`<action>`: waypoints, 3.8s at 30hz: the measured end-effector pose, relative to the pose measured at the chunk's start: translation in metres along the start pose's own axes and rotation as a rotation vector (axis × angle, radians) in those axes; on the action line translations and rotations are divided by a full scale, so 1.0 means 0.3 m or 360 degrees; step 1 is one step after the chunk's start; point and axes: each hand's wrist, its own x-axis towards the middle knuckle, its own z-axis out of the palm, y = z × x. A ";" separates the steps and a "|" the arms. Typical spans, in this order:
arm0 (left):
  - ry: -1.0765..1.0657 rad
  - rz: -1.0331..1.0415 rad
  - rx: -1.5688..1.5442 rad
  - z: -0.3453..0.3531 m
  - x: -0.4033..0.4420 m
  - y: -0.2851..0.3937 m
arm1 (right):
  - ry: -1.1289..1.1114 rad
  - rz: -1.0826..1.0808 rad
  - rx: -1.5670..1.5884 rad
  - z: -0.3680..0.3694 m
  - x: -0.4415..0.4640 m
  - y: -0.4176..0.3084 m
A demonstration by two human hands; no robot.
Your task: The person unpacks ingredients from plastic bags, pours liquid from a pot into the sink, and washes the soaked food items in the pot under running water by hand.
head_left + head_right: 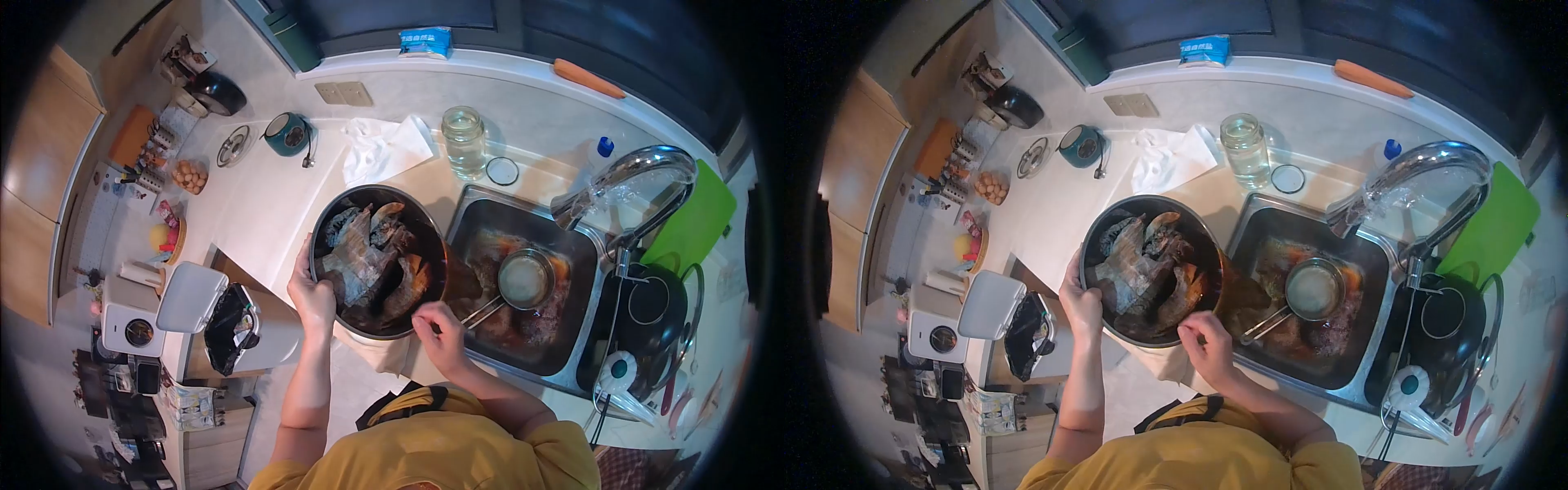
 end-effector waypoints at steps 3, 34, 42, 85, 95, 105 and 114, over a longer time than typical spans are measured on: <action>-0.0029 0.0037 -0.0020 0.018 -0.007 0.020 | -0.0123 -0.0192 -0.0127 0.022 0.020 0.021; -0.0014 0.0120 0.0102 0.177 -0.026 0.071 | -0.0515 -0.0243 -0.0378 0.040 0.069 0.104; -0.0046 0.0158 0.0110 0.194 -0.030 0.083 | -0.0483 -0.0227 -0.0398 0.030 0.064 0.094; -0.0278 0.0480 0.0758 0.364 -0.112 0.117 | -0.0311 -0.0082 0.0130 -0.016 0.047 0.213; -0.0303 0.0603 0.0831 0.430 -0.120 0.117 | -0.0280 -0.0120 0.0319 -0.024 0.059 0.258; -0.0354 0.0742 0.1009 0.486 -0.185 0.141 | -0.0242 0.0007 0.0461 -0.035 0.021 0.287; -0.0343 0.0874 0.0997 0.527 -0.220 0.146 | -0.0359 0.0176 0.0603 -0.008 -0.036 0.398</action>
